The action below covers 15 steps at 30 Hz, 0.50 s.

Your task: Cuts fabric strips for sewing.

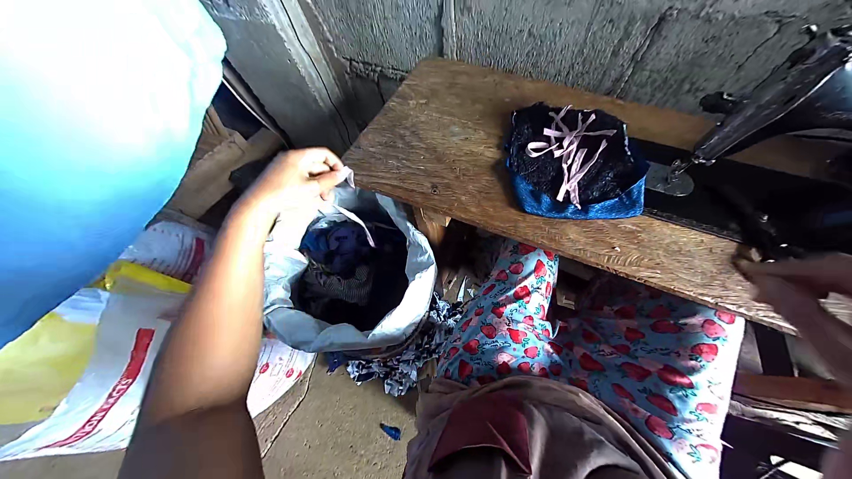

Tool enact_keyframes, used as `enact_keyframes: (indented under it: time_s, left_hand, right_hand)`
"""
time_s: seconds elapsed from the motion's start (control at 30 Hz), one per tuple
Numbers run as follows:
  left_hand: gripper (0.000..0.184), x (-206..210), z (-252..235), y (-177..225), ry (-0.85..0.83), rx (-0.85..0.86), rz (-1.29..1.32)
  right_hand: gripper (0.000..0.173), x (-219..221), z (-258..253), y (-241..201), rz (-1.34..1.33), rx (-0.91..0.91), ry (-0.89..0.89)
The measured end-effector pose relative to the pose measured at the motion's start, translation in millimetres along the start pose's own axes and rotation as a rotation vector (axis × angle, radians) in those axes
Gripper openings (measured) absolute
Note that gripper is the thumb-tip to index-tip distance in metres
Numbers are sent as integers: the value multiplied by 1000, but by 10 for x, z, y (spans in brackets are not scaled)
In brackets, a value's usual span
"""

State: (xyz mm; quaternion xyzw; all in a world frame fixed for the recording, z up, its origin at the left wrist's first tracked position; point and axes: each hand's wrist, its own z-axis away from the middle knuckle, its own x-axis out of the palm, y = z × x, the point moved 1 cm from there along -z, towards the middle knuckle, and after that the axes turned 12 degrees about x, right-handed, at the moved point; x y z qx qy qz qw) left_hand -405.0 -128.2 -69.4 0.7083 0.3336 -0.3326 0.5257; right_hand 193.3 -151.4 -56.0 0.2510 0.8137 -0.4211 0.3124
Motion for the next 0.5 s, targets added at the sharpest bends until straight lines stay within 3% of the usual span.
enact_keyframes:
  time_s: [0.07, 0.1, 0.17, 0.2, 0.23, 0.27, 0.33, 0.43, 0.5]
  left_hand:
    - [19, -182, -125, 733, -36, 235, -50]
    - [20, -194, -201, 1091, -65, 359, -66]
    - [21, -72, -418, 1723, -122, 633, -39]
    - [21, 27, -535, 1984, -152, 756, -12]
    - [19, 127, -635, 2217, -173, 835, 16]
    - [16, 210, -724, 2406, -187, 876, 61]
    - [11, 303, -849, 2648, -237, 864, 205]
    - [12, 360, -915, 2664, -390, 752, 507]
    - [26, 433, -982, 2469, -455, 688, 610]
  right_hand:
    - [34, 337, -339, -420, -104, -62, 11]
    - [43, 496, -521, -626, -174, -83, -22]
    - [81, 787, -890, -914, -410, -123, -157]
    - [92, 901, -1050, -1011, -563, -138, -232]
    - [92, 964, -1164, -1082, -698, -138, -307]
    - [79, 965, -1218, -1123, -804, -120, -368]
    - [29, 779, -1155, -1138, -899, 37, -355]
    - [39, 130, -832, -683, -980, 189, -188]
    - [35, -482, -465, 260, -1146, 61, -36]
